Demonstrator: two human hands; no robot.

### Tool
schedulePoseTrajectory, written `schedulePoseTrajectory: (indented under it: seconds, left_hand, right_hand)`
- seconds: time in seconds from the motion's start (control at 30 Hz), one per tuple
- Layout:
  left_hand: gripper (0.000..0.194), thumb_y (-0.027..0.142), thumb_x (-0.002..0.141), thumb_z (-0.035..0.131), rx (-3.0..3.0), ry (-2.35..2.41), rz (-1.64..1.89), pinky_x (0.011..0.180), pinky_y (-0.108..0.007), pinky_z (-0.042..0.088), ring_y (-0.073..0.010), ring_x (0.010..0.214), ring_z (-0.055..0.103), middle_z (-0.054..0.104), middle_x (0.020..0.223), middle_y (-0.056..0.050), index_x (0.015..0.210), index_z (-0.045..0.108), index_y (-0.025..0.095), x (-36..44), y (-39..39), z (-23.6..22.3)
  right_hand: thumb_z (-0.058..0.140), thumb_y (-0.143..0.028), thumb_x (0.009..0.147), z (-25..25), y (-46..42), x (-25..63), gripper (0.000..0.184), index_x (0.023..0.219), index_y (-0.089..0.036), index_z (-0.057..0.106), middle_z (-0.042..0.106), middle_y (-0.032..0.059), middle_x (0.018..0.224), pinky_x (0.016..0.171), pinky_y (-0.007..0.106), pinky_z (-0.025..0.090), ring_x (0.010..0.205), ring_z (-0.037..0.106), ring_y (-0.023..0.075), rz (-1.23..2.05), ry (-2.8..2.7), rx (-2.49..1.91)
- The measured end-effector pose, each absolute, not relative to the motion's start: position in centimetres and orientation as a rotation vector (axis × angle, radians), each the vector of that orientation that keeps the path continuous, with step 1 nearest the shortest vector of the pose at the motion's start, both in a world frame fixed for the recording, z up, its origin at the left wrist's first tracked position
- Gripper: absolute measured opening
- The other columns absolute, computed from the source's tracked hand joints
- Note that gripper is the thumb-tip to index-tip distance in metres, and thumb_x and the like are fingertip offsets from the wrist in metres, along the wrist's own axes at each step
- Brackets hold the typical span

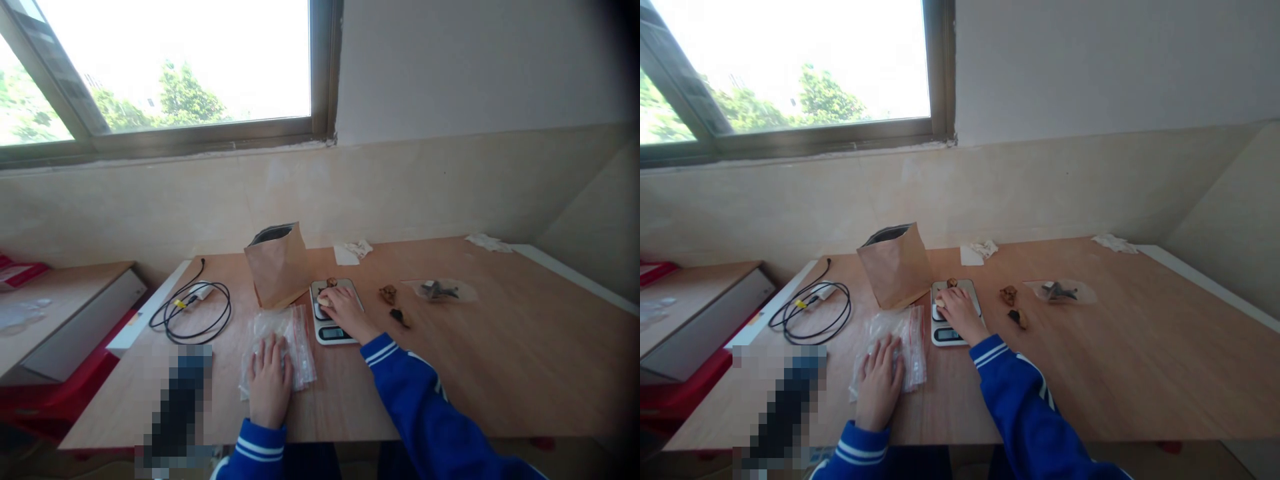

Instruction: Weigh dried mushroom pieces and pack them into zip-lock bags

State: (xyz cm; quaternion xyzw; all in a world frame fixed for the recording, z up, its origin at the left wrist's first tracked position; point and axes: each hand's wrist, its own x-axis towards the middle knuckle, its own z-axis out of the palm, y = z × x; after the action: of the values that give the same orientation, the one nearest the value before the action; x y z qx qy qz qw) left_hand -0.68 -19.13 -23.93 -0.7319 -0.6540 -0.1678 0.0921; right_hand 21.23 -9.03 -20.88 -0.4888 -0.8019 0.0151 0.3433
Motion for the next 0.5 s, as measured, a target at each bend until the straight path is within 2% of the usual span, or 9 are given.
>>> schedulePoseTrajectory:
  seconds: [0.13, 0.2, 0.3, 0.5]
  left_hand:
    - [0.040, 0.026, 0.090, 0.037, -2.176, -1.930, -0.512, 0.102, -0.047, 0.033, -0.0268, 0.128, 0.042, 0.048, 0.138, -0.007, 0.126, 0.054, 0.022, -0.7, -19.2, -23.9]
    - [0.040, 0.026, 0.090, 0.038, -2.180, -1.930, -0.515, 0.102, -0.048, 0.033, -0.0271, 0.128, 0.042, 0.048, 0.138, -0.007, 0.126, 0.054, 0.022, -0.7, -19.1, -23.8]
    - [0.040, 0.027, 0.090, 0.038, -2.182, -1.932, -0.514, 0.102, -0.048, 0.032, -0.0273, 0.128, 0.042, 0.048, 0.138, -0.007, 0.127, 0.054, 0.022, -0.7, -19.1, -23.8]
    - [0.040, 0.027, 0.090, 0.038, -2.174, -1.920, -0.517, 0.103, -0.047, 0.031, -0.0267, 0.128, 0.042, 0.048, 0.138, -0.007, 0.126, 0.054, 0.023, -0.7, -19.1, -23.9]
  right_hand:
    - [0.055, -0.025, 0.087, -21.2, -9.5, 22.0, 0.012, 0.098, -0.023, 0.058, 0.063, 0.0069, 0.106, 0.090, 0.041, 0.037, 0.101, 0.056, 0.0243, -0.026, -2.079, -1.277]
    - [0.049, -0.031, 0.090, -21.2, -10.2, 23.2, 0.018, 0.103, -0.025, 0.060, 0.059, 0.0066, 0.116, 0.091, 0.041, 0.037, 0.107, 0.053, 0.0241, -0.045, -2.043, -1.289]
    - [0.041, -0.030, 0.093, -21.7, -10.7, 26.2, 0.026, 0.111, -0.027, 0.059, 0.055, 0.0070, 0.120, 0.094, 0.040, 0.037, 0.112, 0.051, 0.0234, -0.112, -1.910, -1.383]
    - [0.042, -0.027, 0.087, -25.9, -9.8, 33.6, 0.033, 0.115, -0.015, 0.055, 0.051, 0.0173, 0.123, 0.093, 0.049, 0.036, 0.114, 0.046, 0.0312, -0.350, -1.647, -1.769]
